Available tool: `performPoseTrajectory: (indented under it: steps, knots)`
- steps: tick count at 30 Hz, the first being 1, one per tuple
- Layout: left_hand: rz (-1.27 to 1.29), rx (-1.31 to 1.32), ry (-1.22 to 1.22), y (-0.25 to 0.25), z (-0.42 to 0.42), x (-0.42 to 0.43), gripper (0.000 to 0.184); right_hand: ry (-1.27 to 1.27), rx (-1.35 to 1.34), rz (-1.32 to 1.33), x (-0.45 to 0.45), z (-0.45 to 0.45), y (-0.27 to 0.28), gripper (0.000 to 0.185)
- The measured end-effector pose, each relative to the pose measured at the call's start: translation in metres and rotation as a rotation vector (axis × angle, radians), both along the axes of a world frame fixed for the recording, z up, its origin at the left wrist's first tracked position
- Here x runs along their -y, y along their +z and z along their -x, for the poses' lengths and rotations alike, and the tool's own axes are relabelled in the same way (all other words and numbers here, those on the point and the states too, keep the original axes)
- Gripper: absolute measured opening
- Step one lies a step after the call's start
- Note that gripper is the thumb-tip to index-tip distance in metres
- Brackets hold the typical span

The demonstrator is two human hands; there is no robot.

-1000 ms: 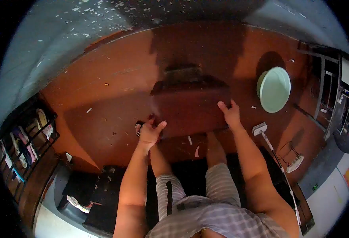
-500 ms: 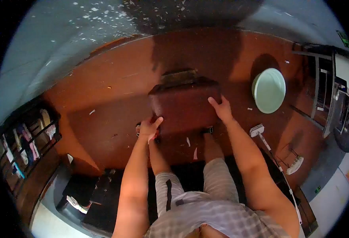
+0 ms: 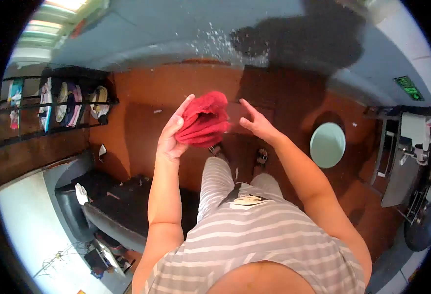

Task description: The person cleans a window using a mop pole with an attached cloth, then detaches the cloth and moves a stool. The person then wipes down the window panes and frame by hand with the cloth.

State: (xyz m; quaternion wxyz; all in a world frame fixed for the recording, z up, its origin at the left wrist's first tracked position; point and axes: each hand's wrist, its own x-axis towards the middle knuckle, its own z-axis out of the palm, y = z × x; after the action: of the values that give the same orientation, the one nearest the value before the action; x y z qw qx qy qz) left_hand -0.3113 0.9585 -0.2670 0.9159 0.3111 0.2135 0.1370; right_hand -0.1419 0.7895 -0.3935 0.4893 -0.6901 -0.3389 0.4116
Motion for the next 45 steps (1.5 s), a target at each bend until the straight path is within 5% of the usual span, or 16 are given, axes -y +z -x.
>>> performPoseTrajectory:
  steps: [4, 5, 10, 12, 16, 17, 20, 23, 26, 28, 30, 31, 33, 37, 41, 45]
  knots:
    - [-0.015, 0.211, -0.022, 0.055, 0.008, -0.015, 0.087, 0.420, -0.445, -0.085, -0.038, -0.009, 0.137, 0.067]
    - [-0.017, 0.235, -0.028, 0.058, 0.007, -0.025, 0.089, 0.443, -0.320, -0.092, -0.048, -0.009, 0.151, 0.045]
    - [-0.373, 0.127, -0.151, 0.087, 0.032, -0.080, 0.094, 0.153, -0.546, -0.184, -0.083, 0.007, 0.201, 0.034]
    - [-0.641, -0.028, -0.242, 0.113, 0.045, -0.097, 0.094, 0.169, -0.351, -0.233, -0.085, -0.002, 0.230, 0.031]
    - [-1.670, -0.114, 0.079, 0.169, 0.033, -0.118, 0.075, 0.343, 0.877, -0.489, -0.084, 0.003, 0.309, 0.038]
    - [-1.712, -0.102, 0.258, 0.182, 0.027, -0.123, 0.052, 0.382, 1.109, -0.509, -0.078, 0.013, 0.332, 0.040]
    - [-1.583, -0.131, 0.139, 0.197, 0.003, -0.152, 0.041, 0.461, 1.566, -0.354, -0.063, 0.032, 0.348, 0.044]
    - [-1.306, 0.023, -0.093, 0.220, -0.022, -0.158, 0.028, 0.615, 1.452, -0.187, -0.053, 0.020, 0.336, 0.048]
    - [-1.237, 0.002, -0.282, 0.236, -0.040, -0.156, 0.020, 0.183, 0.861, -0.412, -0.092, -0.004, 0.314, 0.056]
    - [-1.286, -0.007, -0.394, 0.248, -0.055, -0.158, 0.016, -0.080, 0.639, -0.366, -0.124, -0.001, 0.325, 0.089]
    - [-1.377, 0.035, -0.503, 0.259, -0.067, -0.167, 0.014, -0.001, 0.541, -0.430, -0.162, -0.014, 0.301, 0.092]
    - [-1.505, 0.092, -0.559, 0.263, -0.074, -0.177, 0.017, 0.124, 0.392, -0.277, -0.171, -0.023, 0.305, 0.071]
    - [-1.751, 0.065, -0.627, 0.278, -0.076, -0.191, 0.024, 0.046, 0.669, -0.108, -0.177, -0.039, 0.307, 0.028]
    - [-1.799, -0.179, -0.646, 0.300, -0.071, -0.199, 0.038, -0.128, 0.635, -0.091, -0.163, -0.072, 0.342, 0.025]
    - [-2.027, 0.242, -0.673, 0.311, -0.082, -0.202, 0.049, -0.511, 0.471, -0.328, -0.180, -0.131, 0.336, 0.020]
    - [-1.993, -0.110, -0.440, 0.333, -0.143, -0.218, 0.037, -0.811, 0.970, -0.203, -0.160, -0.211, 0.368, 0.026]
